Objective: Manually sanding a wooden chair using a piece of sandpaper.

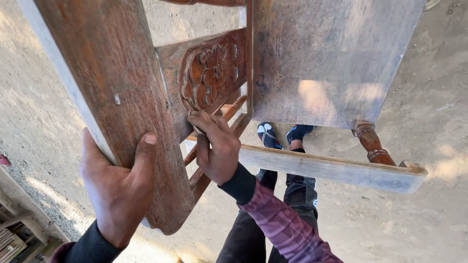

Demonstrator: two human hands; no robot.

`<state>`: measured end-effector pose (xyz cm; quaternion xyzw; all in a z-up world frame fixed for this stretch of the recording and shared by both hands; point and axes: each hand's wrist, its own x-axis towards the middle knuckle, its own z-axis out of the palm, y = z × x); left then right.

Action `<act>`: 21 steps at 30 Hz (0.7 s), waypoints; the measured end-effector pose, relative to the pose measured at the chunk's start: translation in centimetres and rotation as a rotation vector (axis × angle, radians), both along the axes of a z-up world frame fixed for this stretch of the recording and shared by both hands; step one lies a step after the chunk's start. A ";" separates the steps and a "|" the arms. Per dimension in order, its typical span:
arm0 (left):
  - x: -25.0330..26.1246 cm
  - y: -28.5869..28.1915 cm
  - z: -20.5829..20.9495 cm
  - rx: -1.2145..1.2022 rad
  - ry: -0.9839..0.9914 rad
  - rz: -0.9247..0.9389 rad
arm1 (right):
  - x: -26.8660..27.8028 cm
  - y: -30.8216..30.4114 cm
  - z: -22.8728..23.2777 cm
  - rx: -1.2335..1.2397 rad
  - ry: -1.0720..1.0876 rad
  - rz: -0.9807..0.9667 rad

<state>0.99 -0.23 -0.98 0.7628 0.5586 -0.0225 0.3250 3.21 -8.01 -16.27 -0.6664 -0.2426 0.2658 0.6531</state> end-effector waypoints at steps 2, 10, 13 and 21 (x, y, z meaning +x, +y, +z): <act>0.0 0.0 0.1 -0.007 0.012 0.013 | 0.1 1.2 -0.2 0.046 -0.012 -0.050; 0.0 0.2 0.0 0.006 -0.008 -0.008 | 0.2 1.0 1.4 -0.023 -0.063 -0.046; 0.0 -0.1 0.2 0.014 -0.006 -0.004 | -1.1 0.6 0.3 0.004 -0.067 -0.062; 0.0 0.3 0.0 0.007 -0.014 -0.001 | 0.3 0.8 1.1 0.043 0.021 -0.046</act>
